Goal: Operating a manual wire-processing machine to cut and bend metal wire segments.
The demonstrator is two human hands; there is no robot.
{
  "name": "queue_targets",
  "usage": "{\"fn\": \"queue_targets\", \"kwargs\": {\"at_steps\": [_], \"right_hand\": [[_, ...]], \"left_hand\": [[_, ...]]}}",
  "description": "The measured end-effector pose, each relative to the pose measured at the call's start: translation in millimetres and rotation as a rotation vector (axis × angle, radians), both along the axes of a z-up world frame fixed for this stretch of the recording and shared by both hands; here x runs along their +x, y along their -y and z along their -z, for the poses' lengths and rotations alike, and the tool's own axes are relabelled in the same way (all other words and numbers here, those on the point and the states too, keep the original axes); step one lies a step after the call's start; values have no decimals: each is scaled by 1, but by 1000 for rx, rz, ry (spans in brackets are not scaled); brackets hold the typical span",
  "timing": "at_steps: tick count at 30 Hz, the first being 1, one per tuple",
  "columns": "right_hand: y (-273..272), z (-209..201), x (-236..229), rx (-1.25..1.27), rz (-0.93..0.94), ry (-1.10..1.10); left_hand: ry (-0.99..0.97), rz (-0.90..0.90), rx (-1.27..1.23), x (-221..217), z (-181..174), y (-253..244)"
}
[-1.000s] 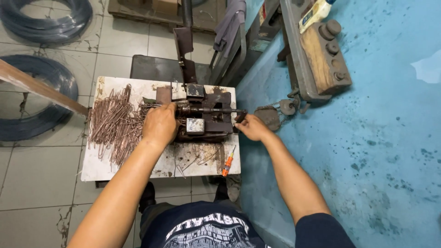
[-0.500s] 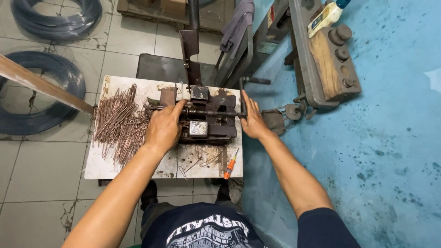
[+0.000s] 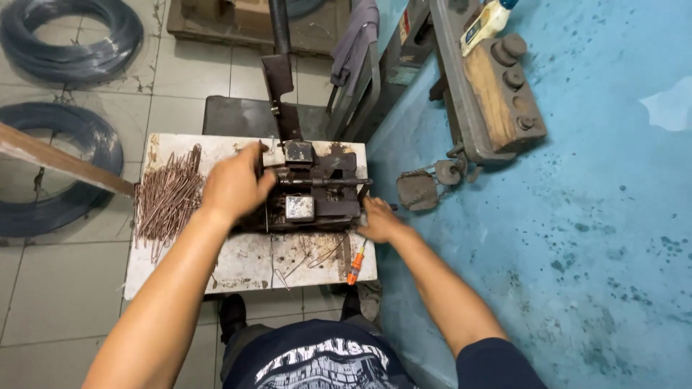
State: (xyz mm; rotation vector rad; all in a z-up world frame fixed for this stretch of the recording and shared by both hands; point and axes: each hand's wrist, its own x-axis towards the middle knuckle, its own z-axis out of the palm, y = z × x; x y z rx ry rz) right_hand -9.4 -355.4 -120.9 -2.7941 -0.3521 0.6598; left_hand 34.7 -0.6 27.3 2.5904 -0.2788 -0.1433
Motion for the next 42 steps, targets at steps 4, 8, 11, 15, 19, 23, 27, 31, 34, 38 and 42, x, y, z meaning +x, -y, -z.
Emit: {"fn": "queue_targets", "kwargs": {"at_steps": [4,8,11,15,19,23,27,31,34,38,42], "right_hand": [[-22,-3,-12,-87,72,-103],[-42,-31,-24,-311,-27,-182],[-37,-7,-35,-291,24,-138],[-25,29,-48,-251,8,70],[-37,-16,-45,-121,80,35],[-44,-38,-44,-254,40,-177],[-44,-41,-42,-241,48,-189],[-44,-52,-44,-285,47,-272],[-32,-52,-52,-186,7,-170],[-29,-112,-70,-130,67,-384],[-3,-176,-84,-41,-1,-292]], "left_hand": [[454,-42,-231,71,-19,-2],[164,-179,-697,130,-56,17],[80,-234,-883,175,-56,32],[20,-171,-910,204,-68,49],[-158,-274,-1052,186,-111,57],[-227,-303,-1154,203,-95,61],[-194,-327,-1085,199,-96,66],[-172,-310,-1077,179,-109,70],[-160,-253,-1114,138,-126,70],[30,16,-884,60,-124,66],[420,360,-782,-18,-69,72]]}}
